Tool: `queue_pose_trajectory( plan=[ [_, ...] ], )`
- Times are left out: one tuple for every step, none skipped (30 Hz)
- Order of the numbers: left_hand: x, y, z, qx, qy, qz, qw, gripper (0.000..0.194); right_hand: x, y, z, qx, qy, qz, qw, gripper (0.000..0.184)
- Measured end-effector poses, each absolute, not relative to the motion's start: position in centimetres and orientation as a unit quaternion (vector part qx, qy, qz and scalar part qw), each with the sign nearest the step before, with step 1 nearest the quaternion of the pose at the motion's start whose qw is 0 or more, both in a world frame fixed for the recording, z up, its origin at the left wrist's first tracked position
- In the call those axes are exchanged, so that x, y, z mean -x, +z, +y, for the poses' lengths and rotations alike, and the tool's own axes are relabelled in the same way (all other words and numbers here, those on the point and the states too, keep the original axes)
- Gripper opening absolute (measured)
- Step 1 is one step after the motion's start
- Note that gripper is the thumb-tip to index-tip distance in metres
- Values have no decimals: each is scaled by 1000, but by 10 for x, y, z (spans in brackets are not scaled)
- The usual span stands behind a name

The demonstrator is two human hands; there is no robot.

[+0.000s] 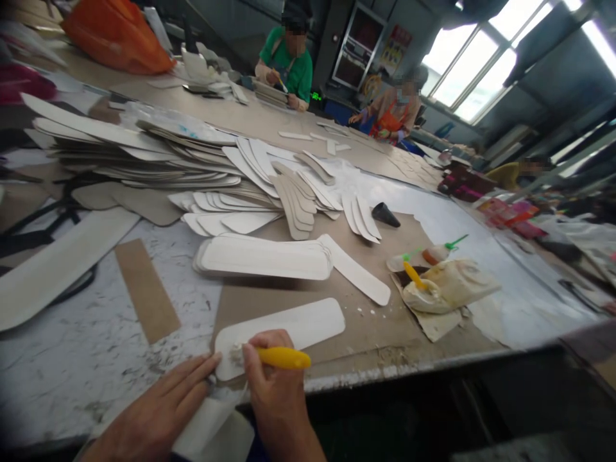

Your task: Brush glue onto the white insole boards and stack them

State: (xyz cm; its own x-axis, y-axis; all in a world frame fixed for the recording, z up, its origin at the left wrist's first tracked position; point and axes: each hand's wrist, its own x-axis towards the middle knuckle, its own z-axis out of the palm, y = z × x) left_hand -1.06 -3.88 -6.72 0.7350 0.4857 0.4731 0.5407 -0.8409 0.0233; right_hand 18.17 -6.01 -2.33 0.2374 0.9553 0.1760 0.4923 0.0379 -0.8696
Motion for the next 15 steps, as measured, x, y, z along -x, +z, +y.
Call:
queue_pose_trajectory(
  plan=[
    [11,-68,-39,928,-242,-277,54,28,-181,-25,-58,638,258,-571,447,11],
    [11,-69,-38,928,-247,-275,51,27,-184,-28,-55,639,245,-578,445,11],
    [12,-70,-38,928,-251,-272,45,26,-190,-30,-53,646,216,-582,443,12],
    [13,-71,-37,929,-252,-268,40,26,-199,-31,-51,657,176,-586,441,13],
    [14,-71,-36,931,-250,-264,35,26,-212,-31,-50,672,129,-581,440,14],
    [16,-71,-35,934,-246,-258,32,26,-227,-30,-50,685,86,-578,435,15],
    [16,-71,-34,937,-241,-252,31,26,-242,-28,-51,700,50,-571,427,17],
    [17,-71,-33,938,-239,-248,33,26,-257,-25,-54,713,24,-564,415,19],
    [17,-71,-33,939,-239,-247,34,26,-271,-20,-57,727,10,-557,401,22],
    [17,-71,-33,938,-242,-248,35,26,-283,-16,-61,742,3,-546,388,24],
    [17,-72,-33,935,-247,-251,35,26,-293,-11,-66,757,4,-533,378,27],
    [16,-74,-34,932,-255,-257,32,27,-299,-7,-70,774,14,-512,371,29],
    [15,-75,-36,927,-266,-263,24,28,-303,-3,-75,791,31,-488,368,32],
    [15,-76,-38,922,-279,-268,9,28,-304,0,-78,803,55,-467,367,35],
    [14,-76,-40,915,-295,-274,-13,29,-303,2,-81,808,85,-452,367,38]
  ],
)
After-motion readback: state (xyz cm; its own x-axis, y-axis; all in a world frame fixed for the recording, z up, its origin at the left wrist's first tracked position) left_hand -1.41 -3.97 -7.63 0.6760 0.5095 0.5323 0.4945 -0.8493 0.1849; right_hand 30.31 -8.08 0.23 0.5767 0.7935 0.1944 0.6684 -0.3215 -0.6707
